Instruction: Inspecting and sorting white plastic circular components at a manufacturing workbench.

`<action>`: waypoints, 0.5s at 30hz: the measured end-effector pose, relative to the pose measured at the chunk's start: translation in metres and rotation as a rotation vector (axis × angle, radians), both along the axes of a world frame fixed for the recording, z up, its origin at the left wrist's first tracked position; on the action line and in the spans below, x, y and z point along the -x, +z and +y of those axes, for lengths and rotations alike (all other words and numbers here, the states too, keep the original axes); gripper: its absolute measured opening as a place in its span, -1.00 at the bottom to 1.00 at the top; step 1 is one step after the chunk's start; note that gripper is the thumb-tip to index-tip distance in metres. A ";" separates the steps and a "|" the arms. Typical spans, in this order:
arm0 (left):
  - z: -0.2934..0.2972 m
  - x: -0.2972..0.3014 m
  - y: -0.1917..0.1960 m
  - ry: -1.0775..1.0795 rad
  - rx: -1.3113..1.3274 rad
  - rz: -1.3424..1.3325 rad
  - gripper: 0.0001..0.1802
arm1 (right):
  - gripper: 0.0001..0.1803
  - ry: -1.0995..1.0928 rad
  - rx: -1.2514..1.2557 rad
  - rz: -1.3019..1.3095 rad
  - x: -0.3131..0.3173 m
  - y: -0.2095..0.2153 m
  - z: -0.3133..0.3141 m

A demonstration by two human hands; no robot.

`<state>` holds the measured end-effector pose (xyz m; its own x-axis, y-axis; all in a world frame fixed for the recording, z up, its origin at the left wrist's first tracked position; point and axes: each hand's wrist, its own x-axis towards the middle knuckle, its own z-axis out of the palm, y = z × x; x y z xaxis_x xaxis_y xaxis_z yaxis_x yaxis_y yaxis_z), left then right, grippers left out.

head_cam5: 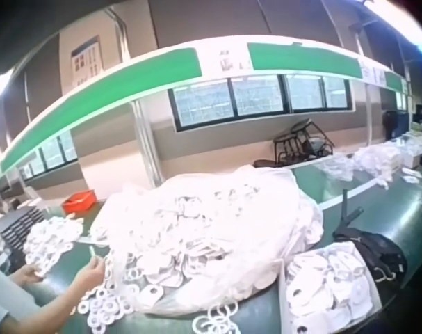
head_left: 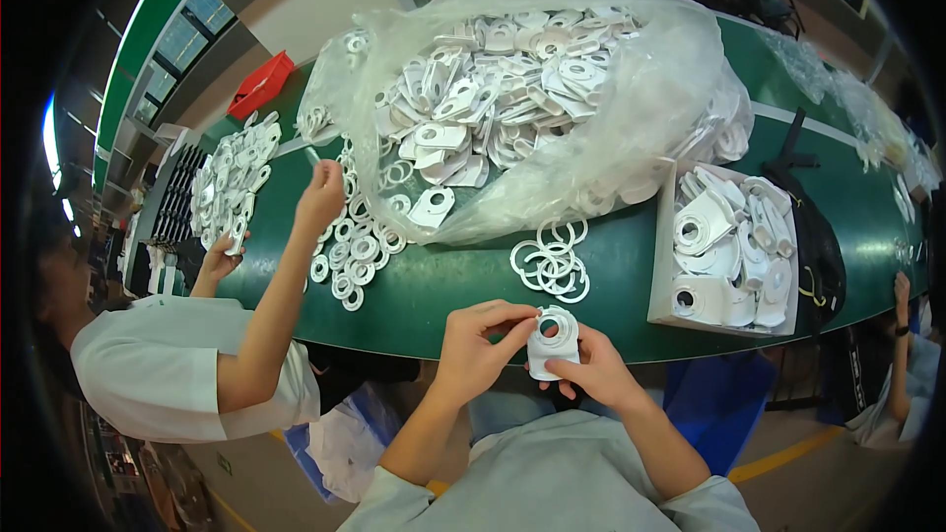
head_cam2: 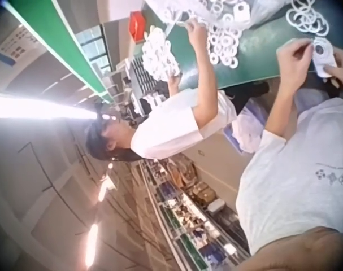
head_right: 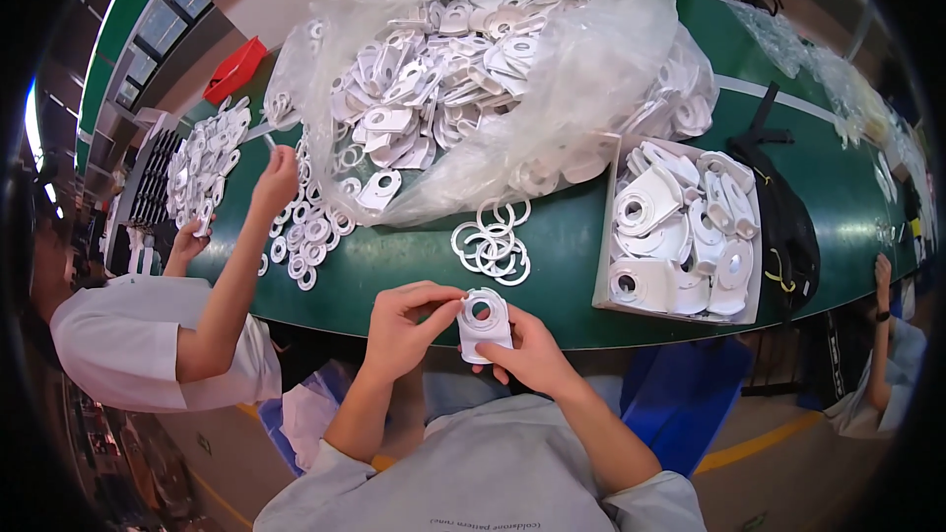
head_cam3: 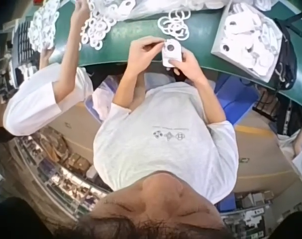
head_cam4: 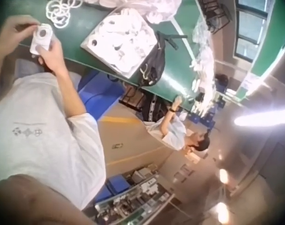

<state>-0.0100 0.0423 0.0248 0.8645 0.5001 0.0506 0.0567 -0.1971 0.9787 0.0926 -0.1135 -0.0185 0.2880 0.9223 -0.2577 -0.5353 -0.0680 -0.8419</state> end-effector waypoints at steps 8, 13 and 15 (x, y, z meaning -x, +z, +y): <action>-0.002 -0.001 0.003 -0.002 -0.179 0.082 -0.83 | -0.55 0.024 -0.011 -0.039 0.000 -0.004 -0.003; 0.001 0.002 -0.003 -0.014 -0.227 0.043 -0.83 | -0.61 0.030 -0.013 -0.050 0.002 -0.003 -0.003; 0.001 0.002 -0.001 -0.013 -0.267 0.027 -0.82 | -0.68 0.017 -0.006 0.017 0.002 -0.003 -0.002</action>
<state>-0.0122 0.0433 0.0235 0.8734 0.4613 0.1560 0.0779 -0.4486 0.8903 0.0911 -0.1156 -0.0211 0.2682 0.9285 -0.2568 -0.5484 -0.0720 -0.8331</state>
